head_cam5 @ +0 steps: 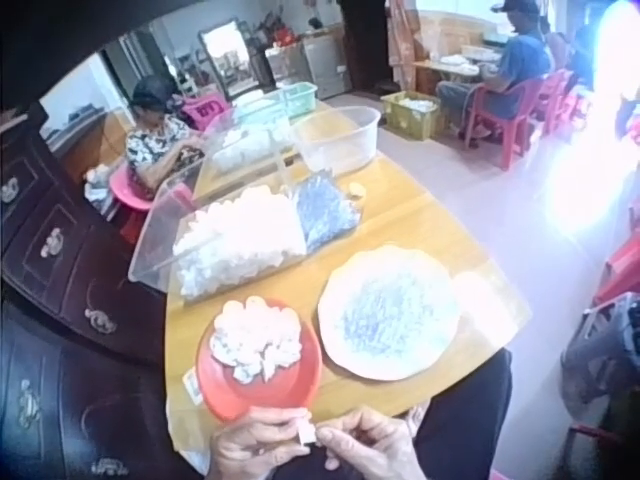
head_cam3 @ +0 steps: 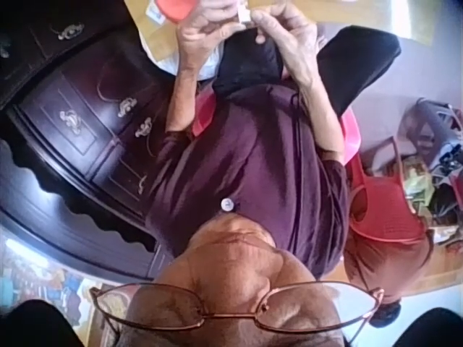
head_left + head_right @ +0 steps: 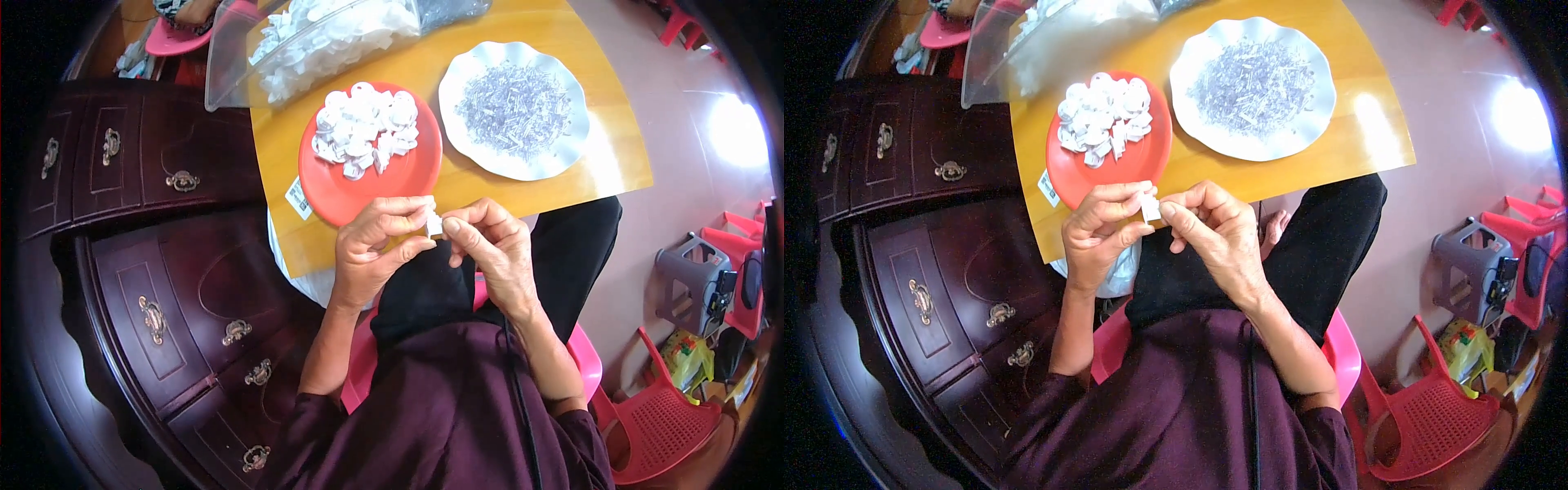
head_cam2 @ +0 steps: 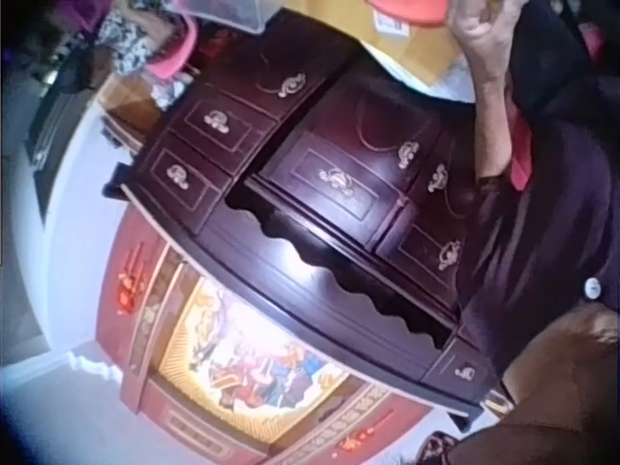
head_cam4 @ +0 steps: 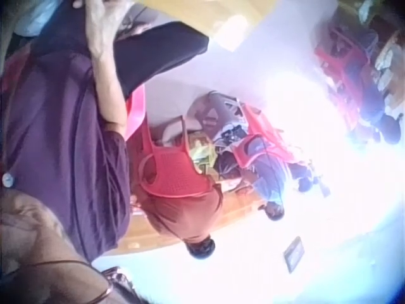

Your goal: The person inserts small metal components into circular white plastic holders by hand as part of an assembly process.

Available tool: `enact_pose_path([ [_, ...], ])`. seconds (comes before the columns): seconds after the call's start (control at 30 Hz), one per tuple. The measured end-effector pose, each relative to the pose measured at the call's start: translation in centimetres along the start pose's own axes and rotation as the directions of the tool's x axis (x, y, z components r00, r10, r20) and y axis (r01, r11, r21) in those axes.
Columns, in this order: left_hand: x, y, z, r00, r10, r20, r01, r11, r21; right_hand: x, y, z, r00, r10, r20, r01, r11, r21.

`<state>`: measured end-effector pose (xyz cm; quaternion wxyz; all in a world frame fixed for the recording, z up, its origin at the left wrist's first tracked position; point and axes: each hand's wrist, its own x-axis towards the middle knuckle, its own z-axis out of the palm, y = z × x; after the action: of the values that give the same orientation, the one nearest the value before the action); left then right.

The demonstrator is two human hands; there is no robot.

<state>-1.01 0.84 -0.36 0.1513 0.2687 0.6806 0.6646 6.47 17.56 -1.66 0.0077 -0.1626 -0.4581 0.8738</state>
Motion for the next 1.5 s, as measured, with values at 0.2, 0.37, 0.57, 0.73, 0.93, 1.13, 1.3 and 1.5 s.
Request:
enact_pose_path([
  [0.2,2.8,0.3,-0.2,0.995,0.019,0.096,-0.032,0.991,0.131,0.8,0.0,-0.5,0.999,-0.035,-0.040,0.037,0.999,0.037],
  [0.37,10.0,2.8,-2.4,0.948,0.235,0.215,-0.310,0.832,0.460,1.5,-1.3,-0.4,0.996,-0.059,-0.073,0.065,0.995,0.079],
  [0.57,18.5,4.8,-10.1,0.850,0.525,-0.036,-0.321,0.570,0.756,0.8,-0.9,-2.2,0.994,-0.012,-0.111,0.016,0.999,0.036],
  [0.73,19.1,4.3,-10.7,0.777,0.619,0.113,-0.214,0.091,0.972,0.9,-0.4,-2.6,0.993,-0.018,-0.116,0.020,1.000,0.018],
  [0.93,14.8,0.7,1.4,0.891,0.392,0.229,-0.430,0.567,0.702,1.1,-0.2,-2.9,0.990,-0.001,-0.144,0.006,1.000,0.031],
  [1.13,14.7,-2.7,4.4,0.921,0.290,0.261,-0.389,0.627,0.675,1.2,0.3,-3.0,0.995,-0.026,-0.101,0.030,0.999,0.036],
  [1.3,15.0,-3.1,5.1,0.957,0.212,0.197,-0.289,0.717,0.634,1.3,0.4,-3.4,0.996,-0.029,-0.089,0.030,1.000,0.010],
  [1.5,15.4,-2.8,5.3,0.978,0.161,0.130,-0.207,0.790,0.578,1.3,0.4,-3.4,0.997,-0.023,-0.078,0.024,1.000,0.009],
])
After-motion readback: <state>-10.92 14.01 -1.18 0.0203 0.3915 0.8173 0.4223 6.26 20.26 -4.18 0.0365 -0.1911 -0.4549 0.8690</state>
